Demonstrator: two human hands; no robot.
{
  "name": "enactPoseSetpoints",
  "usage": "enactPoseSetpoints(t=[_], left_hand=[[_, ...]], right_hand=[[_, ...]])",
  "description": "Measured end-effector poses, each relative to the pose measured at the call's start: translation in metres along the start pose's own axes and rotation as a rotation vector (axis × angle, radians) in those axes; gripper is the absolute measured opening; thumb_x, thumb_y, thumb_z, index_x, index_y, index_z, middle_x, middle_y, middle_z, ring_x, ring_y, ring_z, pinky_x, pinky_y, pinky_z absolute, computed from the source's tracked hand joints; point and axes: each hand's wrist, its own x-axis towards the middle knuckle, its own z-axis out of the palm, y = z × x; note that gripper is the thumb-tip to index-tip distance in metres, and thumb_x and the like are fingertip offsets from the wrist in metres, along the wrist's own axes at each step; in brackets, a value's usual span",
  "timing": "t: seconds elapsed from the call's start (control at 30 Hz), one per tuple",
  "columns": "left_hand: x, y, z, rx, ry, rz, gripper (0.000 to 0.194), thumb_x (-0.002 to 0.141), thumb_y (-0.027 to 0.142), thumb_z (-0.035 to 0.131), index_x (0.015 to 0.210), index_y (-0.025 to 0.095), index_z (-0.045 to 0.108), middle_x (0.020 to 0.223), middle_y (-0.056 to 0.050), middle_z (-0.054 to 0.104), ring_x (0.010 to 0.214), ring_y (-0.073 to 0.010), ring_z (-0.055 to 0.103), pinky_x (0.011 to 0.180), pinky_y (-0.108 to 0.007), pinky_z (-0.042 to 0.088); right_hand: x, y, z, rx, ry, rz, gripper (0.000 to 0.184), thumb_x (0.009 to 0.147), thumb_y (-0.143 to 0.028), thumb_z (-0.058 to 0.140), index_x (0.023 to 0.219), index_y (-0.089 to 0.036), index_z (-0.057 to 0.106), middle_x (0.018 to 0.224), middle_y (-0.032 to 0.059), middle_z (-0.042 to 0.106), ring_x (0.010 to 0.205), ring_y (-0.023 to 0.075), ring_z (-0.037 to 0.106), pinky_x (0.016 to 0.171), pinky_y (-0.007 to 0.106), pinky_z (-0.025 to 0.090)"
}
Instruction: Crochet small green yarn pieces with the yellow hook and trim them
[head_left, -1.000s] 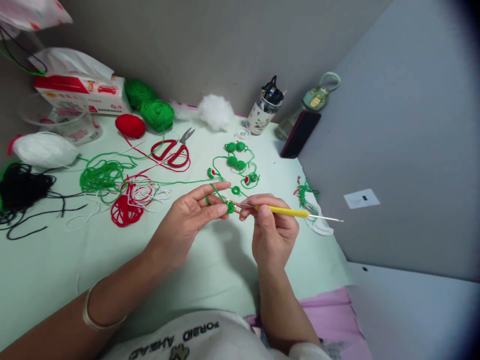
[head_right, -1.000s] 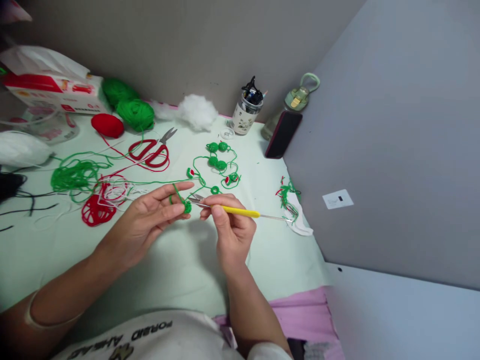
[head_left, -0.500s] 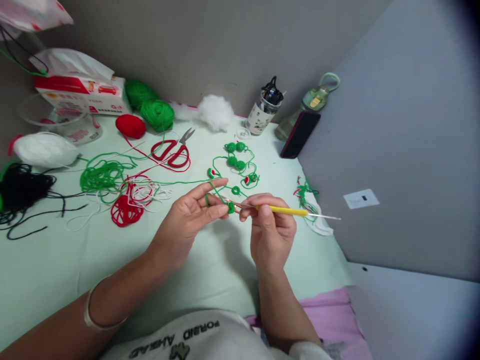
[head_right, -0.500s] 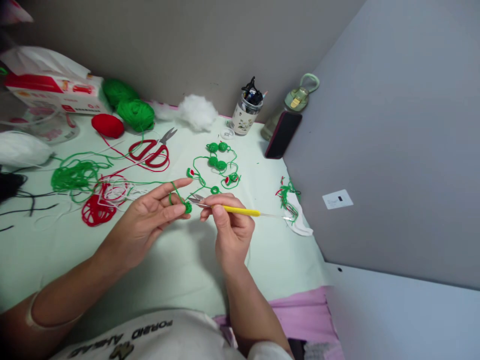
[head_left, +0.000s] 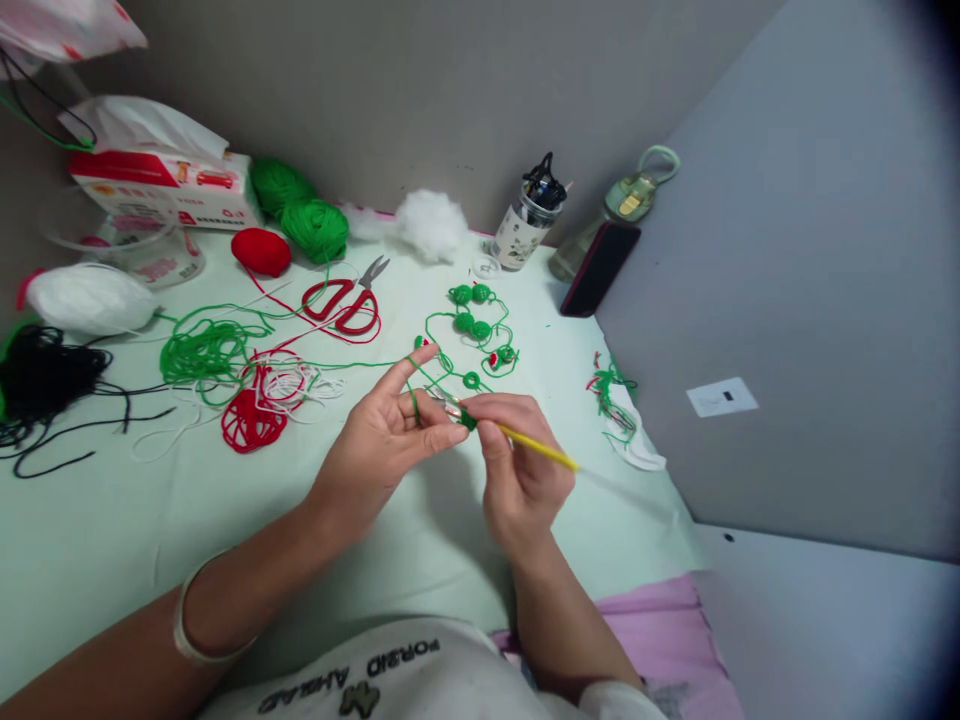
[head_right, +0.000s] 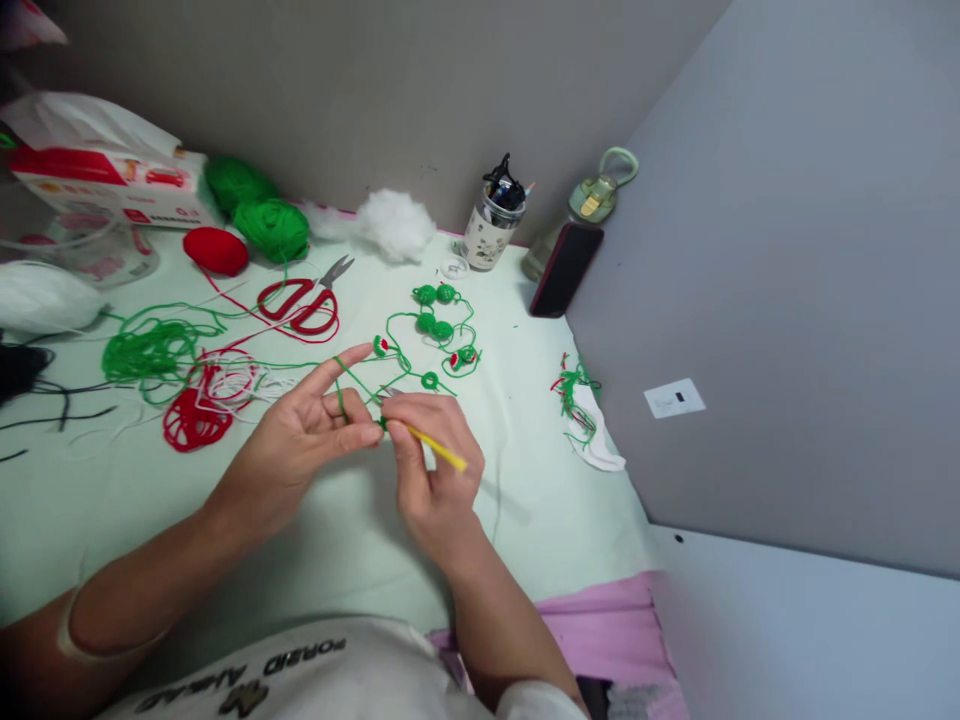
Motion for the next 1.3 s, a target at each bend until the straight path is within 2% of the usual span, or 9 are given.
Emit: enactPoseSetpoints(t=[0.07, 0.13, 0.3, 0.47, 0.77, 0.93, 1.1, 1.23, 1.3], left_hand=[[-0.002, -0.002, 0.001, 0.002, 0.024, 0.050, 0.089, 0.073, 0.013, 0.081, 0.151, 0.023, 0.040, 0.071, 0.008, 0.061, 0.073, -0.0104, 0.059, 0.080, -0.024, 0.048], [-0.003, -0.003, 0.001, -0.006, 0.024, 0.057, 0.086, 0.075, 0.013, 0.080, 0.151, 0.023, 0.040, 0.072, 0.007, 0.062, 0.075, -0.0108, 0.060, 0.081, -0.024, 0.048], [-0.003, 0.001, -0.001, -0.061, -0.036, -0.028, 0.077, 0.079, 0.020, 0.079, 0.149, 0.021, 0.045, 0.076, 0.005, 0.065, 0.075, -0.0117, 0.061, 0.082, -0.025, 0.048], [-0.002, 0.003, -0.004, -0.083, -0.055, -0.036, 0.070, 0.081, 0.019, 0.079, 0.145, 0.023, 0.052, 0.078, 0.004, 0.067, 0.079, -0.0128, 0.063, 0.085, -0.026, 0.047], [-0.002, 0.003, -0.007, -0.037, -0.068, -0.017, 0.064, 0.082, 0.021, 0.079, 0.142, 0.024, 0.056, 0.082, 0.003, 0.067, 0.085, -0.0131, 0.062, 0.090, -0.026, 0.044], [-0.001, 0.002, -0.007, -0.004, -0.052, 0.024, 0.058, 0.082, 0.022, 0.079, 0.136, 0.026, 0.060, 0.084, 0.003, 0.066, 0.085, -0.0135, 0.061, 0.086, -0.026, 0.045], [-0.002, 0.001, -0.005, 0.042, -0.011, 0.091, 0.055, 0.080, 0.018, 0.078, 0.132, 0.025, 0.063, 0.082, 0.003, 0.065, 0.084, -0.0131, 0.061, 0.084, -0.024, 0.047], [-0.003, 0.004, -0.001, -0.106, -0.027, -0.061, 0.062, 0.080, 0.021, 0.078, 0.138, 0.021, 0.057, 0.082, 0.002, 0.066, 0.080, -0.0121, 0.061, 0.080, -0.023, 0.049], [-0.004, 0.004, -0.001, -0.190, -0.065, -0.164, 0.056, 0.083, 0.021, 0.076, 0.136, 0.018, 0.059, 0.086, 0.000, 0.067, 0.079, -0.0114, 0.061, 0.078, -0.022, 0.050]], right_hand=[[-0.003, 0.000, 0.000, -0.200, 0.019, -0.119, 0.031, 0.090, -0.006, 0.062, 0.111, -0.027, 0.073, 0.104, 0.0084, 0.074, 0.096, 0.0223, 0.069, 0.082, 0.041, 0.057], [-0.004, -0.001, 0.001, -0.242, 0.053, -0.147, 0.034, 0.089, -0.006, 0.064, 0.112, -0.028, 0.074, 0.110, 0.0090, 0.074, 0.099, 0.0229, 0.069, 0.083, 0.042, 0.057], [0.002, 0.000, 0.001, 0.171, 0.109, 0.132, 0.020, 0.094, -0.017, 0.061, 0.101, -0.029, 0.076, 0.102, 0.0046, 0.078, 0.099, 0.0218, 0.071, 0.080, 0.039, 0.059], [0.009, 0.005, -0.002, 0.458, 0.076, 0.366, 0.012, 0.094, -0.031, 0.063, 0.094, -0.024, 0.073, 0.094, 0.0049, 0.078, 0.072, 0.0151, 0.067, 0.066, 0.031, 0.057], [0.010, 0.002, -0.007, 0.543, 0.064, 0.379, 0.018, 0.099, -0.033, 0.056, 0.089, -0.021, 0.067, 0.083, 0.0029, 0.074, 0.067, 0.0132, 0.063, 0.064, 0.028, 0.053], [0.007, 0.000, -0.006, 0.394, 0.067, 0.266, 0.018, 0.100, -0.029, 0.053, 0.093, -0.021, 0.068, 0.085, 0.0040, 0.073, 0.074, 0.0166, 0.068, 0.066, 0.032, 0.056], [0.001, -0.003, -0.005, 0.098, 0.032, -0.037, 0.022, 0.100, -0.018, 0.049, 0.105, -0.025, 0.069, 0.094, 0.0053, 0.074, 0.085, 0.0194, 0.071, 0.070, 0.036, 0.060], [-0.008, -0.001, -0.003, -0.391, -0.066, -0.337, 0.035, 0.091, -0.007, 0.064, 0.119, -0.028, 0.069, 0.111, 0.0061, 0.071, 0.100, 0.0198, 0.069, 0.081, 0.035, 0.061], [-0.010, 0.000, -0.002, -0.448, -0.048, -0.368, 0.041, 0.089, -0.007, 0.067, 0.122, -0.030, 0.069, 0.116, 0.0065, 0.068, 0.102, 0.0198, 0.068, 0.080, 0.034, 0.062]])
